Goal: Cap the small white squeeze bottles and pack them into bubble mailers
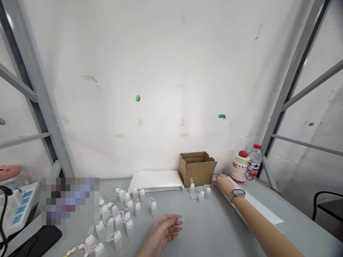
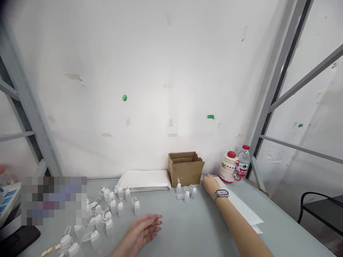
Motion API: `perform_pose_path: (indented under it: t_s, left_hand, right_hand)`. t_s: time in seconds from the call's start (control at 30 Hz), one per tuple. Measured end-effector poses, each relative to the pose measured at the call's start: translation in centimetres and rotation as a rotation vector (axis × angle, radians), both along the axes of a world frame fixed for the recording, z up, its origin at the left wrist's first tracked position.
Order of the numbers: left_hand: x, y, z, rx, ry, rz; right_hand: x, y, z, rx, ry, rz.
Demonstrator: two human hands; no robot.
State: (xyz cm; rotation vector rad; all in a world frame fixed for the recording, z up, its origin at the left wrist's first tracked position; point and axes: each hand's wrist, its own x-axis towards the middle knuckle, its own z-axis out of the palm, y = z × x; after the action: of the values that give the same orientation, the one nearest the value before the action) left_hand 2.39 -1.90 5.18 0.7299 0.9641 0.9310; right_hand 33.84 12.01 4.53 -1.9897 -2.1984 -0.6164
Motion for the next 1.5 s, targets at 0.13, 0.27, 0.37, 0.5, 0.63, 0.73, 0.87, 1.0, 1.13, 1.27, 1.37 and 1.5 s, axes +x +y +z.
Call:
perform_pose_path:
  t_s: [0.13,0.27,0.37,0.5,0.63,0.73,0.87,1.0,1.13,1.27,1.37,1.5]
  left_hand:
    - [-0.1,0.1,0.0,0.011,-0.004,0.008]
    - [-0.1,0.2,0.0,0.003,-0.001,0.008]
    - [0.0,0.3,-0.2,-0.002,-0.005,-0.009]
    - [0.1,0.4,-0.7,-0.024,-0.027,-0.016]
    - [0.1,0.4,-0.8,-0.028,-0.049,-0.005]
    - [0.1,0.4,-0.9,-0.048,-0.055,0.007]
    - [0.1,0.7,-1.0,-0.041,-0.047,0.016]
    - [0.0,0.8,-0.9,-0.044,-0.054,0.033]
    - [0.0,0.5,-0.6,-0.031,-0.072,0.031]
    - [0.2,0.3,-0.5,-0.035,-0.080,0.002]
    - [0.2,0.3,-0.5,-0.032,-0.076,0.014]
    - [0.2,0.4,0.0,-0.077,-0.135,0.027]
  right_hand:
    - [-0.6,-1.1,0.9,0.008,0.033,-0.058]
    - [-0.6,-3.1,3.4,0.167,0.087,-0.114]
    - [-1.5,-4.9,5.1,0.318,0.137,-0.150]
    - [-5.8,-7.4,6.4,0.457,0.236,0.045]
    - [-12.4,-8.7,6.5,0.353,0.241,0.358]
    - [-16.7,-7.7,5.4,0.178,0.133,0.380]
    - [-19.2,-4.3,2.9,0.108,0.088,0.374]
    - [-18.8,-1.4,1.6,0.074,0.069,0.348]
    - [-17.7,-0.6,1.6,0.088,0.056,0.395]
    - [-17.3,-0.7,1.5,0.158,0.084,0.443]
    - [-17.2,-0.8,1.8,0.242,0.164,0.460]
    - [-16.4,-2.0,3.0,0.392,0.352,0.492]
